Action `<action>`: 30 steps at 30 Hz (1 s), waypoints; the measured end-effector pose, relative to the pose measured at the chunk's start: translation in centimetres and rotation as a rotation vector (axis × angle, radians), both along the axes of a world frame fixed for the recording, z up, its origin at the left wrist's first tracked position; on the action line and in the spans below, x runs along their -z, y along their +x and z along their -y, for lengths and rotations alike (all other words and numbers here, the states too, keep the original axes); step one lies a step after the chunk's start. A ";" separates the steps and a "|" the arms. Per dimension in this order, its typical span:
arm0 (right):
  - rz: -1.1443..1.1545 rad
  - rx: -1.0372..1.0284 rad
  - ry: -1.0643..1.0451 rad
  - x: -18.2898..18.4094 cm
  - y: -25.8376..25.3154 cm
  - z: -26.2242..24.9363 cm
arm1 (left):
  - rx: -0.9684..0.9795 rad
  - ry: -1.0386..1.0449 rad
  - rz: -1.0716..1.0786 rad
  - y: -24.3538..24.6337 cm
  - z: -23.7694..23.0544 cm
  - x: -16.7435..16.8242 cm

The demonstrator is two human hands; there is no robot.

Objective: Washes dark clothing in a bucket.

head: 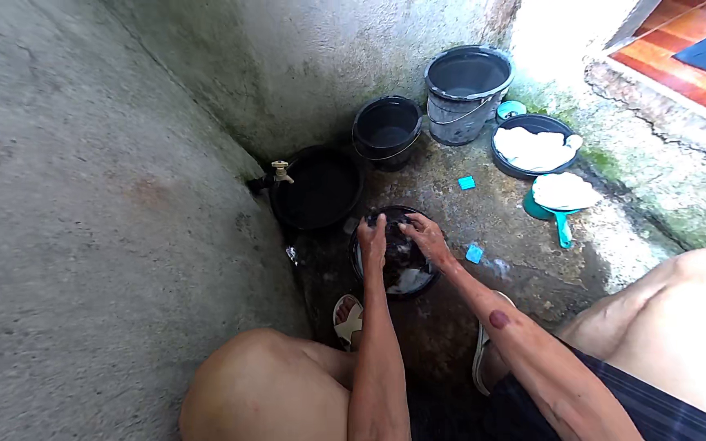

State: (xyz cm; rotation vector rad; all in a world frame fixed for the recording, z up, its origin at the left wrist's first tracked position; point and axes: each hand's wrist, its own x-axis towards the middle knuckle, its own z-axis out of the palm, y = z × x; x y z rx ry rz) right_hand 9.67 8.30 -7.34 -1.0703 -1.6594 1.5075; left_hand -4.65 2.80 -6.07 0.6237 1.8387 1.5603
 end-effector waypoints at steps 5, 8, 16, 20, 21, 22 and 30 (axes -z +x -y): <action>0.232 0.021 0.213 -3.8 -3.0 6.1 | -0.187 -0.130 0.135 2.2 0.9 -0.2; 0.430 0.071 0.173 -2.7 -3.5 3.6 | -0.197 -0.235 0.125 4.9 0.6 -1.8; 0.293 0.072 0.198 -3.3 -2.2 2.6 | -0.053 -0.179 0.019 4.7 -0.2 -1.7; -0.037 0.059 -0.004 -1.6 0.0 -1.0 | 0.079 0.014 -0.080 4.6 -1.6 -5.3; -0.060 -0.031 -0.083 -1.9 0.4 -0.3 | 0.086 0.012 -0.160 4.1 -1.9 -6.0; -0.046 -0.112 -0.150 -2.1 0.5 0.5 | 0.087 -0.005 -0.231 3.6 -2.3 -6.6; 0.021 -0.225 -0.128 0.7 2.0 -0.3 | -0.163 0.026 -0.222 -3.5 -0.2 -3.2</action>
